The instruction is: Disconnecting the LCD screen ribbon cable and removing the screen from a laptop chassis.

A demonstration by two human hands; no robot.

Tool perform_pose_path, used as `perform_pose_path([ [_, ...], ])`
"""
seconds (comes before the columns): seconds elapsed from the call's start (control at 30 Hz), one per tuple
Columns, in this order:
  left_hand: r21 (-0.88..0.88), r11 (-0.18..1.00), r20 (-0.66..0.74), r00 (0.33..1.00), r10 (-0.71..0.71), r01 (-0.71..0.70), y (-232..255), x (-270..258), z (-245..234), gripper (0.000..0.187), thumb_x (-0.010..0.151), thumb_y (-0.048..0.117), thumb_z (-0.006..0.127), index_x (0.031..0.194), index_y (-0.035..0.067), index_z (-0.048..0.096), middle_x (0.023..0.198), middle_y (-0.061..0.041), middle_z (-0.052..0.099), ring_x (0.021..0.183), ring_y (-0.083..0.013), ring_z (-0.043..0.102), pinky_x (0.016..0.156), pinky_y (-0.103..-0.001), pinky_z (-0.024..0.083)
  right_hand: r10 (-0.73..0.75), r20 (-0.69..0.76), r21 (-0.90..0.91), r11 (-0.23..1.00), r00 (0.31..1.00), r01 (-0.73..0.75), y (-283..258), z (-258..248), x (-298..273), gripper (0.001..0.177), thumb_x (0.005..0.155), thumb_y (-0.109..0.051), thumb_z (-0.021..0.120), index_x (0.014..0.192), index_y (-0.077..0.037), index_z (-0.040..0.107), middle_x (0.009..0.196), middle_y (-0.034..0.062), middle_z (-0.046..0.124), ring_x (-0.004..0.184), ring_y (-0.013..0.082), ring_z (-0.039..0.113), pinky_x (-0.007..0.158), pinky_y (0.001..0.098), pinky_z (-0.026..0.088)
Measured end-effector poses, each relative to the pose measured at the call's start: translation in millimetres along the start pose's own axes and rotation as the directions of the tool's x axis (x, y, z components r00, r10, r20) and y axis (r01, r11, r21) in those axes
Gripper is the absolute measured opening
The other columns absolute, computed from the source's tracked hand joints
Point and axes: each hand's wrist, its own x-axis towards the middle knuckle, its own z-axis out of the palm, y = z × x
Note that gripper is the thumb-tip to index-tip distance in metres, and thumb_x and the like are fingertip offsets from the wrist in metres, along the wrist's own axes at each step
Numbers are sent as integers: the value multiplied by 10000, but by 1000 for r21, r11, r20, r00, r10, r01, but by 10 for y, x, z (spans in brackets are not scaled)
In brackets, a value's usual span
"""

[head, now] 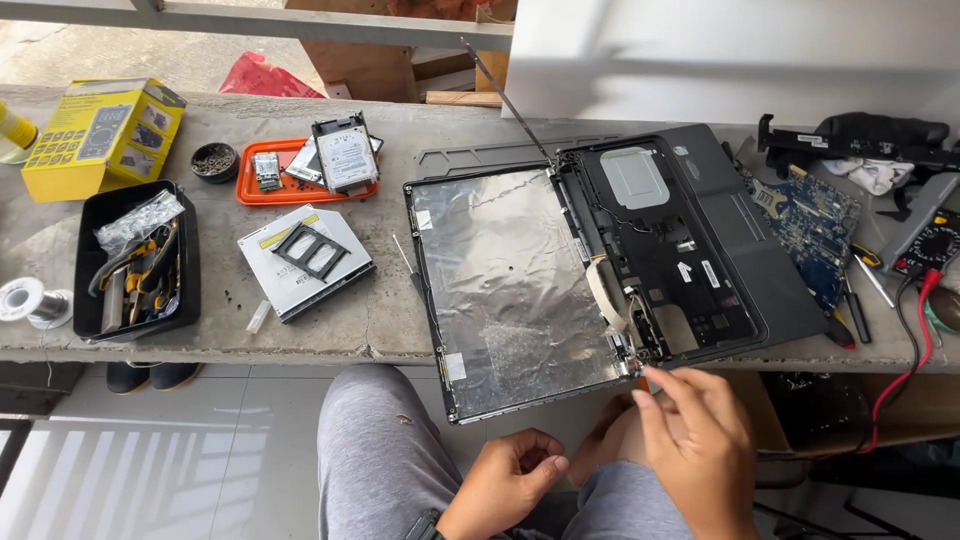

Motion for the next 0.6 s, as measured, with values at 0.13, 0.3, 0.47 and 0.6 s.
perform_pose_path([
  [0.13, 6, 1000, 5, 1000, 14, -14, 58, -14, 8, 185, 1039, 324, 808, 1145, 185, 870, 958, 113, 830, 829, -15, 661, 809, -230, 558, -72, 63, 24, 997, 995, 71, 71, 230, 49, 263, 996, -186, 919, 1233, -86, 863, 1159, 73, 754, 1054, 236, 743, 955, 384, 625],
  [0.3, 1, 1000, -7, 1000, 2, -2, 105, -55, -37, 210, 1047, 340, 801, 1169, 183, 868, 945, 108, 804, 825, -20, 641, 806, -232, 547, -24, 42, 70, 997, 999, 21, -186, 22, 270, 84, 1039, -66, 877, 1122, -63, 868, 1109, 65, 857, 1015, 201, 816, 969, 344, 646],
  [0.47, 9, 1000, -10, 1000, -7, 7, 102, -67, -47, 184, 1039, 330, 787, 1138, 196, 865, 905, 115, 777, 805, -26, 618, 787, -243, 526, 10, -98, 80, 997, 995, -2, 6, -80, 202, 100, 1078, -26, 914, 1162, 7, 870, 1131, 118, 863, 968, 200, 808, 943, 335, 642],
  [0.6, 40, 999, 19, 999, 28, -29, 140, -86, -38, 157, 1034, 300, 767, 1100, 191, 860, 887, 97, 784, 792, -38, 617, 765, -260, 517, -37, -134, 45, 998, 990, 44, 151, -271, 255, 53, 1183, 88, 824, 1211, 119, 857, 1148, 201, 853, 1015, 275, 812, 986, 381, 646],
])
